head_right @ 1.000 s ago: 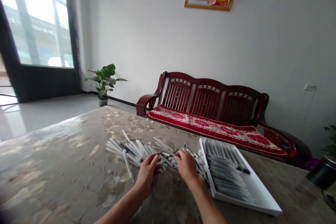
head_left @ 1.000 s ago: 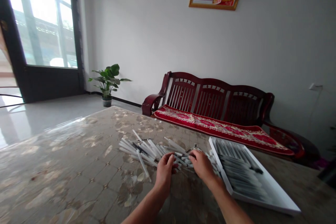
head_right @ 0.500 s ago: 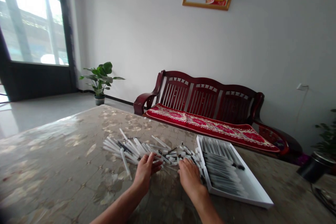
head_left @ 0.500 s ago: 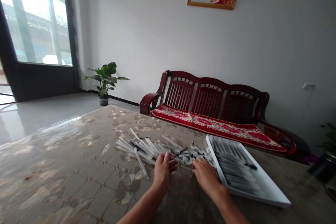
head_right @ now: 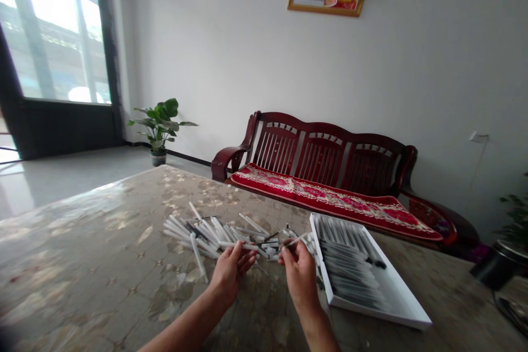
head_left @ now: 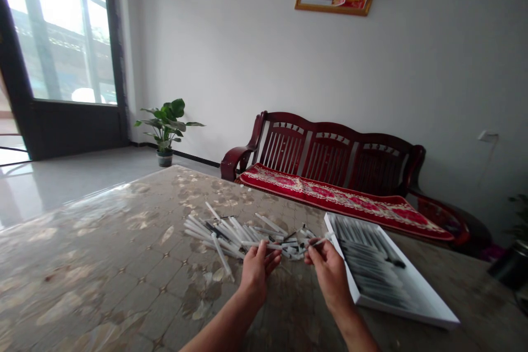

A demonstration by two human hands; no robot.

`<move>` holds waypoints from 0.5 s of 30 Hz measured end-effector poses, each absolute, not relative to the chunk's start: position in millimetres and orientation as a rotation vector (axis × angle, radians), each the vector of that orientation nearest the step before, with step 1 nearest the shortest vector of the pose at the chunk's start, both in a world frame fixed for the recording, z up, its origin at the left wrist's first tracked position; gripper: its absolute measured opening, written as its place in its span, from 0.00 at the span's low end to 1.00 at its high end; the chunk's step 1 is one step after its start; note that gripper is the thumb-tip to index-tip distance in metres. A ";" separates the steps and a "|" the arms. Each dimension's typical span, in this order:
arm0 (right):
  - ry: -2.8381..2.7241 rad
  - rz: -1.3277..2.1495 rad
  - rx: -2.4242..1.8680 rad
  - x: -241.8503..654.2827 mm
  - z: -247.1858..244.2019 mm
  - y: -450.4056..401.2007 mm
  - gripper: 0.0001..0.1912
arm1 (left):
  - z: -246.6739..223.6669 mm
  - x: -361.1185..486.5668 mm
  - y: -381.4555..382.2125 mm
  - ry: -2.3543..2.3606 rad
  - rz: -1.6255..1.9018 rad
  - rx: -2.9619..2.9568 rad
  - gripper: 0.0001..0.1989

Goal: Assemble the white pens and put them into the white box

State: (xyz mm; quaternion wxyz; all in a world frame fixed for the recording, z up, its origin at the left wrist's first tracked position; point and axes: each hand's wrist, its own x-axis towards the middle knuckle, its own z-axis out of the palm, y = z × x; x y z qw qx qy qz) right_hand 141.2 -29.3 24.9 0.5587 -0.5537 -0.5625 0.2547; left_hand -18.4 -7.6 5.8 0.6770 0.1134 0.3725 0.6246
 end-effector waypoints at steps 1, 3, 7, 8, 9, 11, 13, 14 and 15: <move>-1.275 0.619 -1.256 135.4 25.0 -30.5 0.18 | 7.1 -18.6 -8.1 0.828 1.398 0.234 0.05; -1.217 0.627 -1.207 125.1 24.0 -32.2 0.18 | 9.7 -19.0 -9.1 0.811 1.389 0.202 0.04; -1.193 0.659 -1.181 114.3 18.7 -31.4 0.17 | 12.2 -18.1 -10.8 0.782 1.372 0.173 0.05; -1.194 0.671 -1.180 113.1 17.2 -30.9 0.17 | 12.3 -17.3 -11.3 0.776 1.366 0.171 0.06; -1.197 0.683 -1.180 112.1 15.8 -30.7 0.18 | 12.4 -16.4 -11.9 0.767 1.359 0.170 0.06; -1.205 0.699 -1.182 109.7 13.4 -31.0 0.17 | 12.9 -14.6 -13.7 0.744 1.334 0.174 0.06; -1.231 0.688 -1.185 106.9 11.5 -32.0 0.16 | 14.1 -13.2 -15.9 0.719 1.301 0.183 0.06; -1.261 0.668 -1.187 105.6 10.7 -32.3 0.15 | 14.8 -12.9 -16.8 0.709 1.284 0.188 0.06; -1.297 0.644 -1.191 105.0 9.9 -32.4 0.13 | 15.6 -12.9 -17.5 0.698 1.269 0.190 0.05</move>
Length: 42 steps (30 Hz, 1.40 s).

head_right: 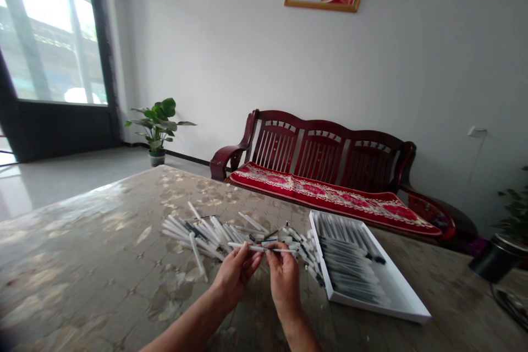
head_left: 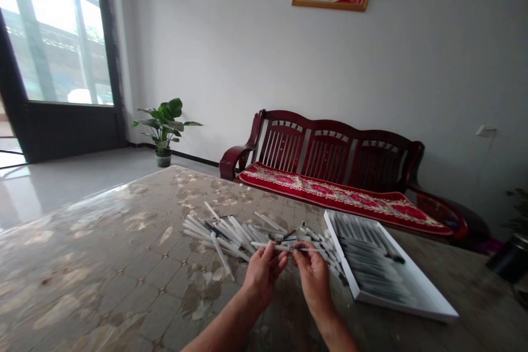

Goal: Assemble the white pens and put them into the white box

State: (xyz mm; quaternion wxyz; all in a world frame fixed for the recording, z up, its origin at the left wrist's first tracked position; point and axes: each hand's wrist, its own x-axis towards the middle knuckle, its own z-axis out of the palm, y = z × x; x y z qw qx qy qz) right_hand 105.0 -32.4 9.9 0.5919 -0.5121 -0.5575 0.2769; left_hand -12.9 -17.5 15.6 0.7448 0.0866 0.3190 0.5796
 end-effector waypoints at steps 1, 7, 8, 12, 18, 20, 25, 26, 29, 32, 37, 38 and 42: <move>-1.332 0.620 -1.202 105.5 9.2 -31.9 0.12 | 16.4 -13.4 -17.8 0.687 1.260 0.185 0.05; -1.496 0.343 -1.464 144.7 10.6 -23.9 0.14 | 15.9 -22.4 -7.6 0.627 1.323 0.027 0.08; -1.546 0.273 -1.539 155.5 12.5 -23.9 0.14 | 15.3 -23.9 -5.4 0.616 1.340 0.013 0.08; -1.754 0.030 -1.950 189.2 20.9 -32.2 0.13 | 14.3 -25.3 -2.6 0.621 1.365 0.025 0.07; -1.934 -0.301 -2.290 193.5 21.9 -43.5 0.10 | 16.2 -22.4 -8.8 0.696 1.391 0.177 0.06; -1.955 -0.338 -2.326 190.8 20.0 -41.8 0.11 | 15.9 -22.1 -10.0 0.736 1.382 0.212 0.06; -1.928 -0.375 -2.376 190.0 15.9 -35.4 0.10 | 14.4 -21.2 -10.5 0.792 1.363 0.247 0.05; -1.917 -0.379 -2.381 190.5 15.4 -34.8 0.10 | 14.3 -21.0 -10.4 0.794 1.365 0.249 0.05; -1.906 -0.390 -2.395 191.6 14.6 -34.3 0.10 | 14.7 -20.2 -10.4 0.798 1.366 0.255 0.05; -1.914 -0.407 -2.413 191.1 14.1 -34.2 0.12 | 15.1 -19.8 -10.7 0.799 1.360 0.267 0.05; -1.965 -0.432 -2.380 189.3 11.5 -33.0 0.12 | 14.9 -19.3 -11.2 0.813 1.359 0.267 0.05; -1.982 -0.438 -2.362 189.1 10.7 -32.5 0.13 | 14.8 -19.1 -11.3 0.811 1.360 0.268 0.05; -1.996 -0.468 -2.331 189.0 7.0 -31.1 0.15 | 15.1 -18.2 -11.6 0.798 1.359 0.282 0.05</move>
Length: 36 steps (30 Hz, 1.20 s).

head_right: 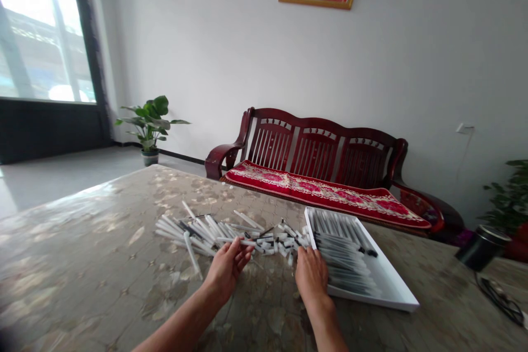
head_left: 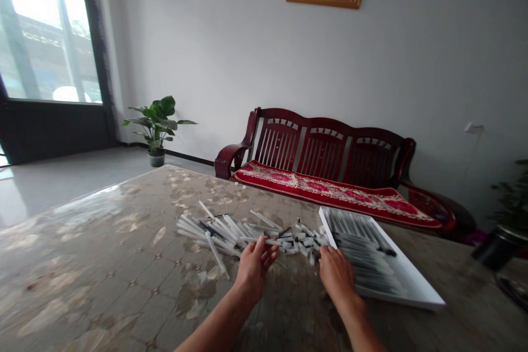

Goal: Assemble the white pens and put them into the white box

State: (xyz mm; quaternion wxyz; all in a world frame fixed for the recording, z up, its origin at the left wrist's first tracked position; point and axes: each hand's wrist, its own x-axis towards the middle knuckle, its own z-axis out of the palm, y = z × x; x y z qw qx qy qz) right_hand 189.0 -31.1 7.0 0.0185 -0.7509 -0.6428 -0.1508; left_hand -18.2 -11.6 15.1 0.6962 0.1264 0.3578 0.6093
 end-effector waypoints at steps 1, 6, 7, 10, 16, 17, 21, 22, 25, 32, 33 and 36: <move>-1.992 -0.476 -2.328 189.1 6.0 -30.9 0.15 | 15.3 -18.1 -11.6 0.799 1.357 0.282 0.05; -1.956 -0.488 -2.263 190.4 2.0 -30.3 0.13 | 15.6 -17.7 -12.4 0.802 1.346 0.278 0.04; -1.935 -0.471 -2.223 190.4 1.5 -29.8 0.12 | 15.3 -17.5 -12.7 0.800 1.345 0.280 0.04; -1.816 -0.294 -2.015 187.3 0.3 -27.4 0.09 | 14.3 -16.7 -13.6 0.796 1.345 0.279 0.04; -1.367 0.486 -1.421 157.2 4.6 -26.7 0.13 | 14.4 -14.3 -14.0 0.783 1.334 0.270 0.05; -1.294 0.600 -1.353 150.2 6.6 -28.1 0.14 | 14.7 -14.0 -14.1 0.779 1.333 0.271 0.05; -1.074 0.854 -1.204 127.4 14.3 -35.5 0.17 | 15.3 -13.5 -14.5 0.766 1.326 0.270 0.06; -1.047 0.873 -1.185 124.1 15.4 -36.9 0.17 | 15.1 -13.4 -14.6 0.763 1.325 0.271 0.06; -0.998 0.909 -1.156 120.0 15.2 -38.4 0.17 | 14.0 -12.7 -15.1 0.755 1.317 0.284 0.06; -1.046 0.832 -1.171 123.7 6.6 -33.7 0.18 | 15.2 -10.7 -16.7 0.747 1.310 0.294 0.05; -1.065 0.820 -1.181 123.7 5.8 -33.3 0.19 | 15.8 -10.7 -16.9 0.747 1.311 0.292 0.05; -1.106 0.786 -1.191 122.3 4.6 -32.7 0.18 | 16.8 -11.0 -17.4 0.746 1.319 0.285 0.05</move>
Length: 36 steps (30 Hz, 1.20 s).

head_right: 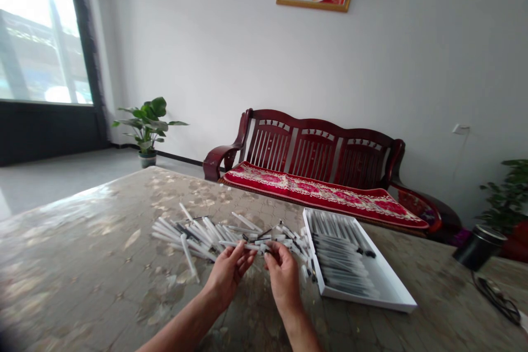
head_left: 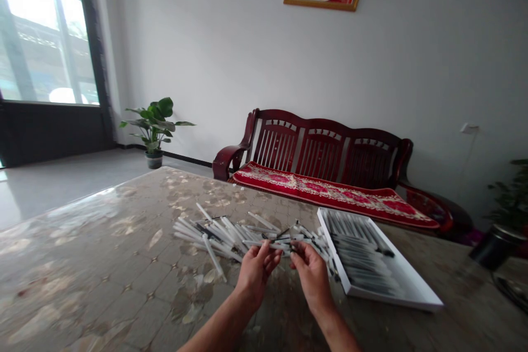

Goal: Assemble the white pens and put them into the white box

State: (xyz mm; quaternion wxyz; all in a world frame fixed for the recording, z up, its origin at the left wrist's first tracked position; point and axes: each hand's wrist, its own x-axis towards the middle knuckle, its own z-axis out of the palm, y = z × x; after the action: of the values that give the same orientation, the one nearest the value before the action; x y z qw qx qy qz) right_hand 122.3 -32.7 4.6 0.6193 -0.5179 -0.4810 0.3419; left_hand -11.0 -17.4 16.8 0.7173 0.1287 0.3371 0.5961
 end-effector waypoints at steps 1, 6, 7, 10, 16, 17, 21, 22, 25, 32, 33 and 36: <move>-1.118 0.768 -1.192 121.7 4.3 -32.7 0.17 | 16.9 -11.0 -17.7 0.745 1.321 0.284 0.06; -1.184 0.671 -1.223 121.5 1.6 -32.2 0.13 | 16.5 -10.3 -19.5 0.747 1.319 0.298 0.06; -1.195 0.667 -1.229 121.9 0.8 -32.0 0.12 | 16.4 -10.0 -19.8 0.745 1.317 0.301 0.06; -1.206 0.668 -1.234 123.3 -1.2 -31.6 0.12 | 15.8 -9.2 -20.6 0.742 1.300 0.317 0.07; -1.248 0.623 -1.244 123.8 2.0 -33.6 0.18 | 16.3 -8.6 -21.2 0.739 1.276 0.328 0.07; -1.238 0.630 -1.245 123.3 3.4 -34.1 0.18 | 16.7 -8.6 -21.3 0.744 1.274 0.322 0.07; -1.159 0.729 -1.190 120.6 8.1 -35.3 0.17 | 18.0 -8.9 -21.4 0.745 1.281 0.312 0.06; -1.143 0.749 -1.171 120.2 8.6 -35.3 0.17 | 18.0 -8.9 -21.4 0.744 1.281 0.310 0.06; -1.098 0.754 -1.159 120.2 8.0 -34.6 0.17 | 17.2 -8.7 -21.0 0.739 1.286 0.294 0.06; -0.985 0.810 -1.183 119.6 2.6 -32.9 0.16 | 18.6 -8.2 -22.2 0.736 1.285 0.291 0.06; -0.984 0.820 -1.177 119.0 2.7 -33.0 0.15 | 19.3 -8.3 -22.6 0.737 1.286 0.290 0.06; -0.988 0.823 -1.173 116.8 4.5 -33.4 0.14 | 20.6 -8.3 -23.2 0.744 1.288 0.285 0.05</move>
State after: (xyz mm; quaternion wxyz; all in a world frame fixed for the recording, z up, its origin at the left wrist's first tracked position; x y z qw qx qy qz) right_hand 116.8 -33.4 4.5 0.6446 -0.5154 -0.4339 0.3613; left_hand -8.3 -23.2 20.6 0.7267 0.1294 0.3374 0.5842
